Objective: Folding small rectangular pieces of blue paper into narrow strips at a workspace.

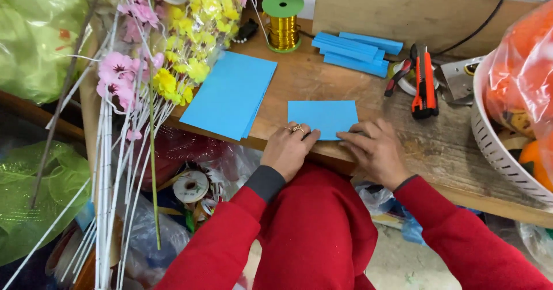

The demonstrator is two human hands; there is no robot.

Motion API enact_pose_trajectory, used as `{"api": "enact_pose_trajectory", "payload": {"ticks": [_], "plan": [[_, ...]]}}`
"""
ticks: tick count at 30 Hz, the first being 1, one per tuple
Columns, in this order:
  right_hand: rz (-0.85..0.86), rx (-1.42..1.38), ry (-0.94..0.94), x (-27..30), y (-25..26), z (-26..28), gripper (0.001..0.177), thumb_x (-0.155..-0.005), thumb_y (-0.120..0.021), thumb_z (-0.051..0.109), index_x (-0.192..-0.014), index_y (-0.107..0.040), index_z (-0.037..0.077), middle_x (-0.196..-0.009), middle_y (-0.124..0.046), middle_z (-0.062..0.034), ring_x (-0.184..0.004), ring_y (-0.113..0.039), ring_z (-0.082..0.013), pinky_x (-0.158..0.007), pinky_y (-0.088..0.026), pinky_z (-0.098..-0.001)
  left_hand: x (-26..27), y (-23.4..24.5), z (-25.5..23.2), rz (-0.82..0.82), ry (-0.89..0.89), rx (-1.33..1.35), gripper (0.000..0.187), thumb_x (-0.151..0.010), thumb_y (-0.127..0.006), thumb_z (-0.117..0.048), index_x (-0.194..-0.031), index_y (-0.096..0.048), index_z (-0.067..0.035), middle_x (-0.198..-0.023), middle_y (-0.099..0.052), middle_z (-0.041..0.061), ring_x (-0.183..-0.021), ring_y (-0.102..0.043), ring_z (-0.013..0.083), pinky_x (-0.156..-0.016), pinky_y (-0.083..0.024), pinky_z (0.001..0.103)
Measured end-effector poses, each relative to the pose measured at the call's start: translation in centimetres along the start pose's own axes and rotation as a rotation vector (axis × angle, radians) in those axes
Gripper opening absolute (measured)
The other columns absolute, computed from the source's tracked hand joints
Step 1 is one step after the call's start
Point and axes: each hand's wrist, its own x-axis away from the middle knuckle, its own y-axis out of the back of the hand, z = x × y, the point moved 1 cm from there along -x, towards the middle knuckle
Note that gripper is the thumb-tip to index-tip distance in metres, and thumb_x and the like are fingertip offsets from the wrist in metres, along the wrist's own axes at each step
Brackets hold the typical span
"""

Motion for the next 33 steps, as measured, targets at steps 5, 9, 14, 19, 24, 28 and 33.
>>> {"api": "enact_pose_trajectory", "payload": {"ticks": [5,9,14,19,24,28,33], "plan": [[0.057,-0.244,-0.109,-0.2,-0.9,-1.0,0.017,-0.093,-0.08,0.022,-0.109,-0.082,0.023,-0.099,-0.074,-0.0003,-0.095,-0.067,-0.0281,-0.087,-0.053,-0.042,0.4,0.7,0.3,0.061,0.028,0.068,0.034,-0.105,-0.05,-0.008,-0.135,-0.063,-0.018,-0.109,-0.067,0.008,-0.096,-0.069,0.0341,-0.083,-0.058,0.046],[0.164,-0.428,-0.3,-1.0,-0.7,-1.2,0.018,-0.093,-0.08,0.019,-0.111,-0.08,0.018,-0.101,-0.075,-0.0065,-0.101,-0.07,-0.0313,-0.09,-0.054,-0.0444,0.4,-0.6,1.1,0.033,0.088,0.13,0.026,-0.107,-0.049,-0.016,-0.127,-0.065,-0.023,-0.116,-0.066,0.003,-0.093,-0.072,0.0331,-0.085,-0.059,0.045],[0.223,-0.439,-0.389,-2.5,-0.2,-1.1,0.015,-0.095,-0.08,0.022,-0.109,-0.08,0.016,-0.102,-0.067,-0.012,-0.101,-0.067,-0.0319,-0.09,-0.052,-0.0461,0.6,-2.7,2.5,-0.002,0.117,0.137,0.018,-0.106,-0.058,-0.029,-0.118,-0.071,-0.026,-0.114,-0.064,-0.002,-0.095,-0.072,0.0281,-0.087,-0.06,0.042],[0.263,-0.409,-0.449,-1.9,-0.5,-1.6,0.017,-0.094,-0.082,0.024,-0.109,-0.081,0.017,-0.104,-0.065,-0.0152,-0.101,-0.068,-0.0365,-0.088,-0.053,-0.0476,0.4,-3.9,2.8,0.03,0.219,0.256,0.017,-0.103,-0.065,-0.035,-0.11,-0.079,-0.026,-0.106,-0.063,-0.003,-0.097,-0.069,0.03,-0.089,-0.057,0.044],[0.264,-0.393,-0.449,-1.9,-0.5,-1.5,0.015,-0.095,-0.082,0.024,-0.109,-0.082,0.017,-0.105,-0.064,-0.0153,-0.105,-0.066,-0.0362,-0.089,-0.053,-0.0467,0.5,-4.7,2.9,0.08,0.308,0.291,0.016,-0.096,-0.074,-0.036,-0.109,-0.081,-0.03,-0.102,-0.064,-0.005,-0.099,-0.069,0.0271,-0.094,-0.055,0.045],[0.267,-0.414,-0.473,-1.8,-0.5,-1.1,0.015,-0.095,-0.082,0.023,-0.109,-0.082,0.016,-0.109,-0.065,-0.0157,-0.109,-0.064,-0.0383,-0.09,-0.053,-0.047,0.4,-4.9,2.8,0.146,0.416,0.371,0.016,-0.093,-0.077,-0.03,-0.109,-0.081,-0.031,-0.103,-0.066,-0.002,-0.103,-0.068,0.0321,-0.104,-0.051,0.053],[0.248,-0.349,-0.416,-1.0,-1.4,-1.8,0.016,-0.096,-0.08,0.025,-0.112,-0.081,0.024,-0.109,-0.064,-0.0089,-0.111,-0.063,-0.0331,-0.091,-0.052,-0.0441,0.0,-5.4,2.8,0.207,0.47,0.32,0.018,-0.09,-0.079,-0.032,-0.107,-0.081,-0.037,-0.103,-0.065,-0.007,-0.105,-0.068,0.0257,-0.105,-0.049,0.05]]}}
